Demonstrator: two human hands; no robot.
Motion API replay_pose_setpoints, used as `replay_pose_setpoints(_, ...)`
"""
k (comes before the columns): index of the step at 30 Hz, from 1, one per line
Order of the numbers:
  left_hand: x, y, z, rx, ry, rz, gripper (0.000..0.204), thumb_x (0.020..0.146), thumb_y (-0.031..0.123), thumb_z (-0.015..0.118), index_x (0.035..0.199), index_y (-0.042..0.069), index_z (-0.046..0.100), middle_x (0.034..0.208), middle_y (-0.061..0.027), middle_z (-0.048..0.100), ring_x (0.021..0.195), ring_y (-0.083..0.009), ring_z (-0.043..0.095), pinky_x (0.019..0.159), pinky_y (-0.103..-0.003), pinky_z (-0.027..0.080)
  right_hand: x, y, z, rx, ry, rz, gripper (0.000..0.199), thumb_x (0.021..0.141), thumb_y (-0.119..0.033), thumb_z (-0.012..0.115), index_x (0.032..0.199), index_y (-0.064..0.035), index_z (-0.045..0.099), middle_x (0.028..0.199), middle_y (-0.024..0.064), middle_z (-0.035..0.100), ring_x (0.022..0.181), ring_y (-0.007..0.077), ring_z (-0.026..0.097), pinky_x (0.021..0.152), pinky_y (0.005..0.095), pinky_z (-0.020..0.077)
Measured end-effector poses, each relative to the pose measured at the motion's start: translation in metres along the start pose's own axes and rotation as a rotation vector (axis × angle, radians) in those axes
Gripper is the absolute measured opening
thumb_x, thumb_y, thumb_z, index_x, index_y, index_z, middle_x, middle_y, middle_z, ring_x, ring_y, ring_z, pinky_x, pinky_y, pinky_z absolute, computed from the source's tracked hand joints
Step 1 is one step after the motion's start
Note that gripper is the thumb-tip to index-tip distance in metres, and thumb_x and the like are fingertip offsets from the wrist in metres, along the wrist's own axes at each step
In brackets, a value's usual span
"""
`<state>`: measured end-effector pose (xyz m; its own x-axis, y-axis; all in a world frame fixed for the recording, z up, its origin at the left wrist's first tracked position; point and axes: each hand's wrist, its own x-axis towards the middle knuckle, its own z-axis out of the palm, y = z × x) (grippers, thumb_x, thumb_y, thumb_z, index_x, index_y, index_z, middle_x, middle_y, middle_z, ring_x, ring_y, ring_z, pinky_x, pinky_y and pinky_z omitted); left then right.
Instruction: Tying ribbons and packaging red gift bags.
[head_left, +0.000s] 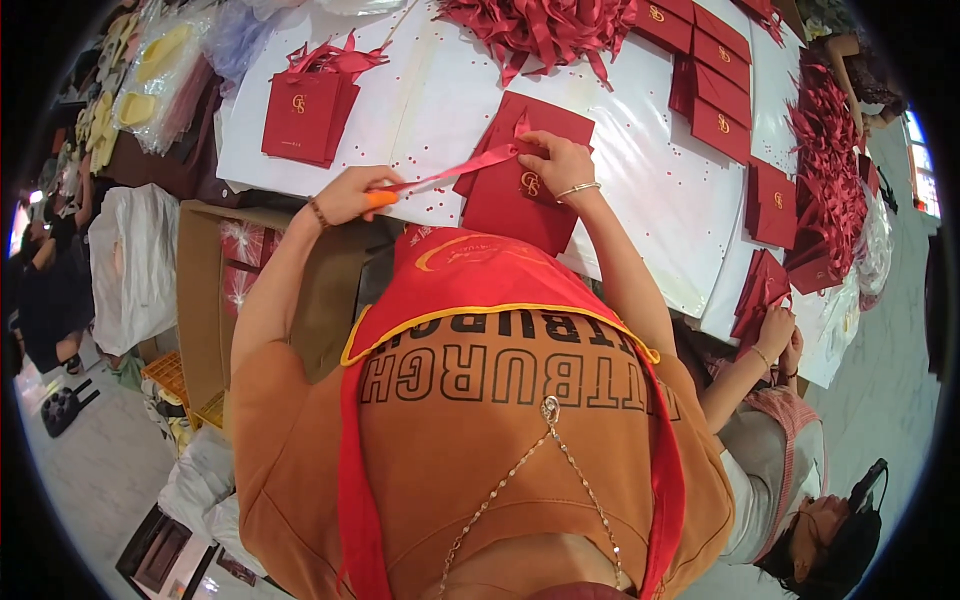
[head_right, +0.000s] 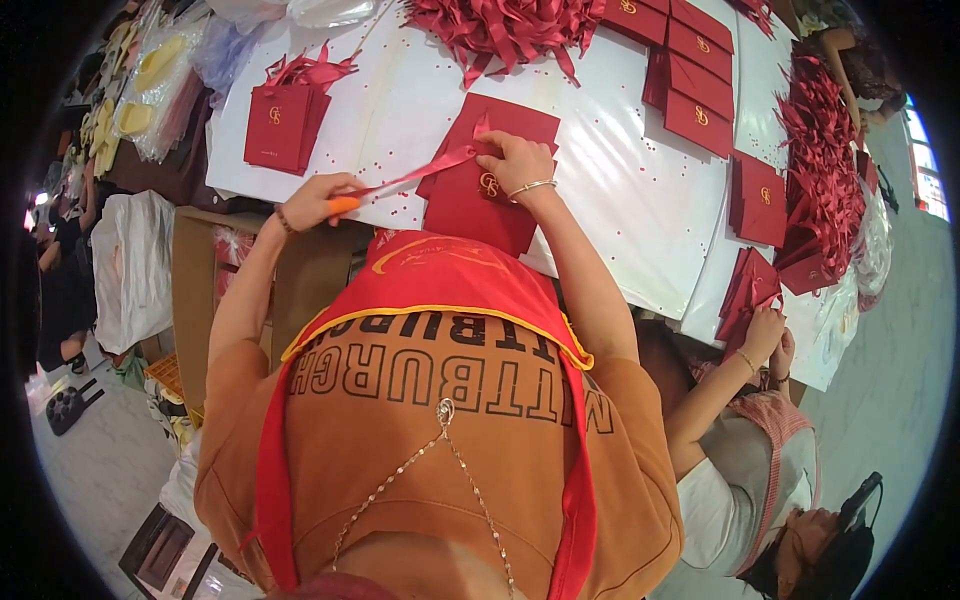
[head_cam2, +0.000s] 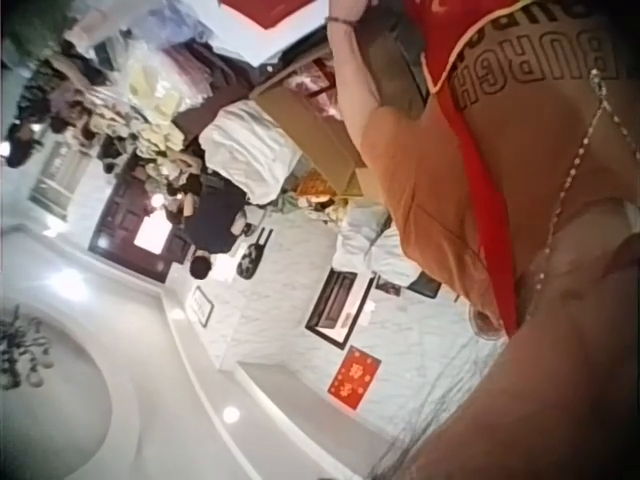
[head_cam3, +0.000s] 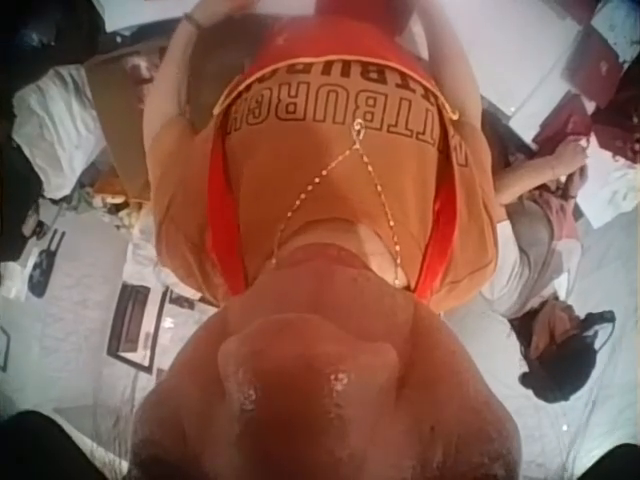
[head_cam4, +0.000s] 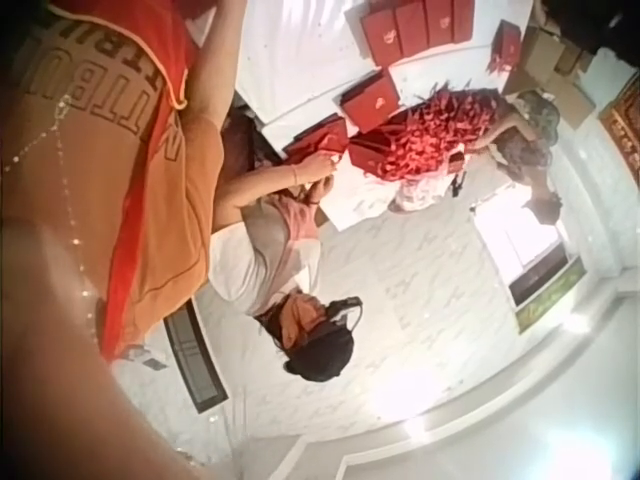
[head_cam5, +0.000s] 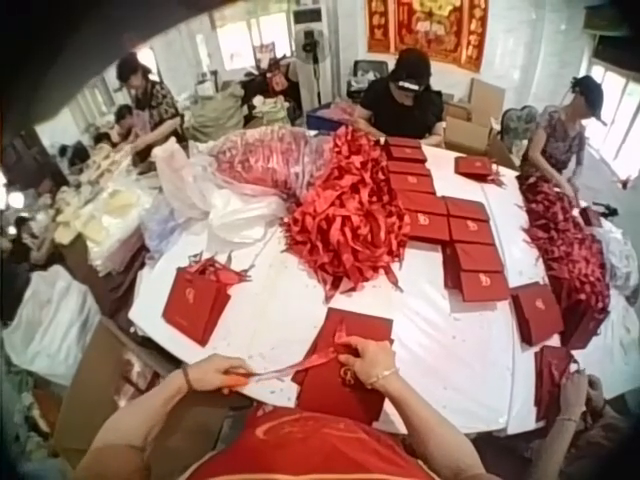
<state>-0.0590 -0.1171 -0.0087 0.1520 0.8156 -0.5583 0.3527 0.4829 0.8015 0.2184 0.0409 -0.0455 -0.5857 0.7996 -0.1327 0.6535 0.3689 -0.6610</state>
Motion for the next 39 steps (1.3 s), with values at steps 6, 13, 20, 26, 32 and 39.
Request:
replay_pose_setpoints(6,-0.022,-0.013,-0.020,-0.406,0.325,0.245,0.012,0.079,0.002,0.059,0.090,0.001,0.055,0.070,-0.0017,0.055,0.058,-0.0077,0.050,0.054,-0.019,0.041,0.002,0.000,-0.003,-0.058,-0.006,0.005,0.031,0.071,-0.033,0.065,0.098,-0.0172,0.063,0.080,0.0087,0.065,0.077,0.0261,0.061,0.068,0.0354,0.0444)
replay_pose_setpoints(13,0.008,0.012,-0.017,-1.036,0.468,0.732,0.016,0.082,0.002,0.054,0.097,0.004,0.054,0.090,-0.0078,0.057,0.075,-0.0147,0.053,0.073,-0.031,0.044,0.002,-0.006,-0.006,-0.068,-0.019,0.009,0.031,0.070,-0.032,0.065,0.098,-0.0183,0.064,0.080,0.0089,0.065,0.077,0.0262,0.061,0.068,0.0354,0.0444)
replay_pose_setpoints(20,0.049,0.090,0.007,-0.869,0.559,0.632,0.022,0.085,0.010,0.051,0.106,0.007,0.054,0.088,-0.0053,0.062,0.074,-0.0154,0.057,0.069,-0.031,0.046,0.012,-0.020,0.005,-0.070,0.026,-0.124,0.031,0.068,-0.030,0.067,0.094,-0.0135,0.060,0.078,0.0081,0.065,0.074,0.0257,0.061,0.066,0.0370,0.0437)
replay_pose_setpoints(26,0.110,0.078,0.074,0.253,0.580,0.591,0.016,0.081,0.012,0.054,0.094,0.005,0.060,0.077,-0.0118,0.064,0.069,-0.0197,0.062,0.061,-0.028,0.047,0.008,-0.028,-0.004,-0.303,0.078,-0.157,0.032,0.063,-0.029,0.070,0.088,-0.0115,0.061,0.091,0.0060,0.057,0.090,0.0267,0.052,0.073,0.0389,0.0393)
replay_pose_setpoints(32,0.114,0.089,0.081,0.440,0.531,0.515,0.016,0.080,0.011,0.055,0.095,0.006,0.059,0.077,-0.0171,0.061,0.073,-0.0316,0.060,0.062,-0.032,0.047,-0.028,-0.020,-0.037,-0.264,0.133,-0.133,0.027,0.061,-0.022,0.073,0.082,-0.0102,0.061,0.090,0.0056,0.050,0.086,0.0266,0.048,0.073,0.0380,0.0409)
replay_pose_setpoints(39,0.106,0.101,0.038,-0.341,0.291,0.581,0.020,0.085,0.008,0.051,0.100,-0.004,0.058,0.094,-0.0113,0.062,0.090,-0.0147,0.057,0.080,-0.026,0.044,-0.034,0.010,-0.026,0.010,0.114,0.025,0.027,0.062,-0.020,0.073,0.082,-0.0071,0.061,0.082,0.0091,0.051,0.082,0.0269,0.049,0.070,0.0362,0.0438)
